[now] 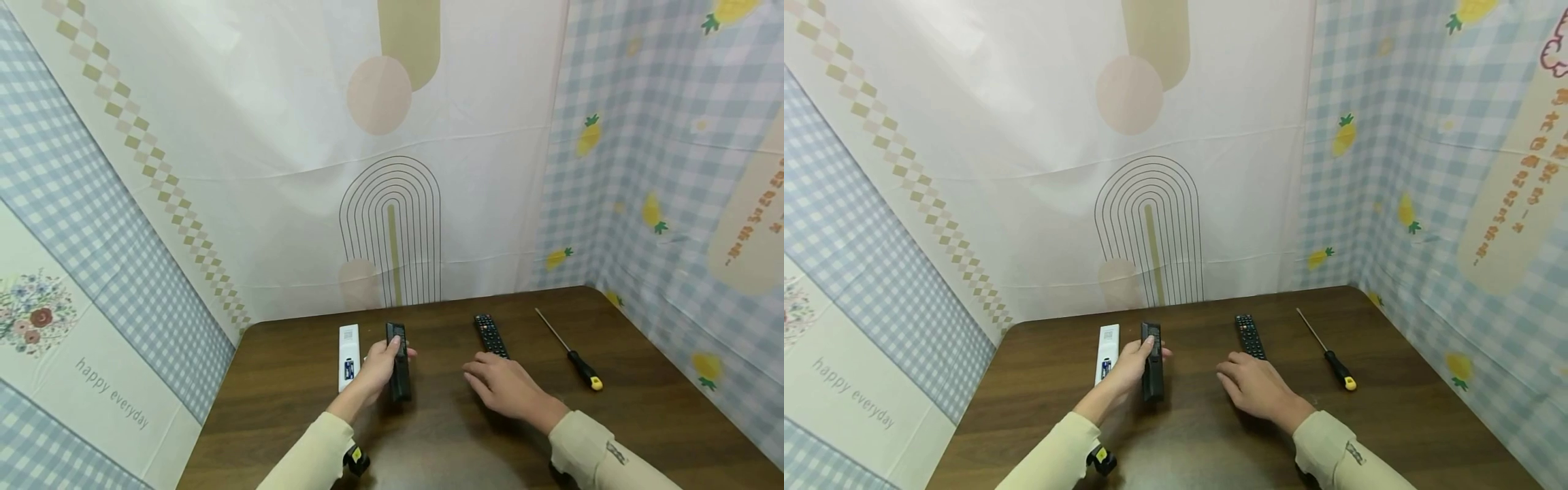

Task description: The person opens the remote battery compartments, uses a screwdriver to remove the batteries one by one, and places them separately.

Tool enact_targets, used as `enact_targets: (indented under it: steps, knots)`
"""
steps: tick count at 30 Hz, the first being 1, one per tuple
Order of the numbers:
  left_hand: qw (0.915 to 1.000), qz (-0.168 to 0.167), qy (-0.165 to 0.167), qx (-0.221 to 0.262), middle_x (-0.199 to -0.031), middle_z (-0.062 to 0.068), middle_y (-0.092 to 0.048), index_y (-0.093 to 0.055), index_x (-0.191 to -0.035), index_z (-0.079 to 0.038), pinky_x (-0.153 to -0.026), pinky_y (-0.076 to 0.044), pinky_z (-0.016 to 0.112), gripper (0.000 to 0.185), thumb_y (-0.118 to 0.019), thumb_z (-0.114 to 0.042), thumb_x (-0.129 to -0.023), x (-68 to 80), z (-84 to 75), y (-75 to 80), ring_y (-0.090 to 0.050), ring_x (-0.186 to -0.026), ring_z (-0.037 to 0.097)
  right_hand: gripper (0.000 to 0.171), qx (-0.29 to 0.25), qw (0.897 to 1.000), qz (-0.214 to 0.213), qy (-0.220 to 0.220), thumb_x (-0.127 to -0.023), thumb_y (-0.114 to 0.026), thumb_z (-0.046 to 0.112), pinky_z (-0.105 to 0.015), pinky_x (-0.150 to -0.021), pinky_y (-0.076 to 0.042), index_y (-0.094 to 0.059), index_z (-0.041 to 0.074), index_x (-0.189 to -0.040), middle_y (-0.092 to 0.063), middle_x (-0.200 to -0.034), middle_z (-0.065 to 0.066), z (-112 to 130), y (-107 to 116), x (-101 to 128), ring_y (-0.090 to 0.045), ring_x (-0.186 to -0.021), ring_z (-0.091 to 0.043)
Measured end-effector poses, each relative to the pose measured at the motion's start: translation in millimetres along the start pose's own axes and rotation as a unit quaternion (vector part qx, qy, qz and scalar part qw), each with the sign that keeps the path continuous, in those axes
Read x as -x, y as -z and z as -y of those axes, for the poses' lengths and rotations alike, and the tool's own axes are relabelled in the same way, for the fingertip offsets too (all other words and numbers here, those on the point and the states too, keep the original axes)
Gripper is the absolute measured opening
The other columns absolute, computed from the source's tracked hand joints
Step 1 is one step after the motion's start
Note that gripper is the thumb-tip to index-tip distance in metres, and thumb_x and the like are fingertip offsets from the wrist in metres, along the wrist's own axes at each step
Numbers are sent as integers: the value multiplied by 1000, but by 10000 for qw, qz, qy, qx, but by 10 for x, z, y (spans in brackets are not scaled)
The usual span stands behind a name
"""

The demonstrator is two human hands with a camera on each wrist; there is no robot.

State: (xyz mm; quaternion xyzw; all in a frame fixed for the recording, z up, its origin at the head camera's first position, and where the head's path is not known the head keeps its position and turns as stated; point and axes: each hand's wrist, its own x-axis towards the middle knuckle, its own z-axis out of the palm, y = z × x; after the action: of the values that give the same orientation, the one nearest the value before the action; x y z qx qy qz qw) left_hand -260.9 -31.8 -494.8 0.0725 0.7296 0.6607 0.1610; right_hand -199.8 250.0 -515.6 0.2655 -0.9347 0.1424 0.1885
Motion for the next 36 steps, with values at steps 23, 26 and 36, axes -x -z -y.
enact_targets:
  steps: [23,26,36]
  knots:
    - [9891,150,-751,1256,-140,26,-63,-41,-152,10,-104,-60,34,53,-47,-28,-116,-122,-277,3,-69,-122,21,35,-1686,9853,-256,116,-106,-70,27,-18,-69,-58,-68,15,-138,-68,-106,3,468,110,-526,-60,-81,4]
    - [9879,142,-773,1339,-137,24,-63,-41,-151,11,-98,-61,29,52,-50,-27,-115,-123,-280,0,-71,-113,16,37,-1569,9870,-275,225,-106,-70,27,-18,-67,-57,-66,16,-141,-69,-113,-2,499,105,-580,-59,-79,2]
    - [9853,112,-776,1515,-140,28,-62,-45,-145,9,-97,-61,29,46,-54,-24,-113,-116,-272,-3,-73,-109,17,44,-1360,9902,-178,261,-106,-69,27,-16,-61,-49,-61,16,-147,-69,-116,-4,491,78,-633,-51,-71,3]
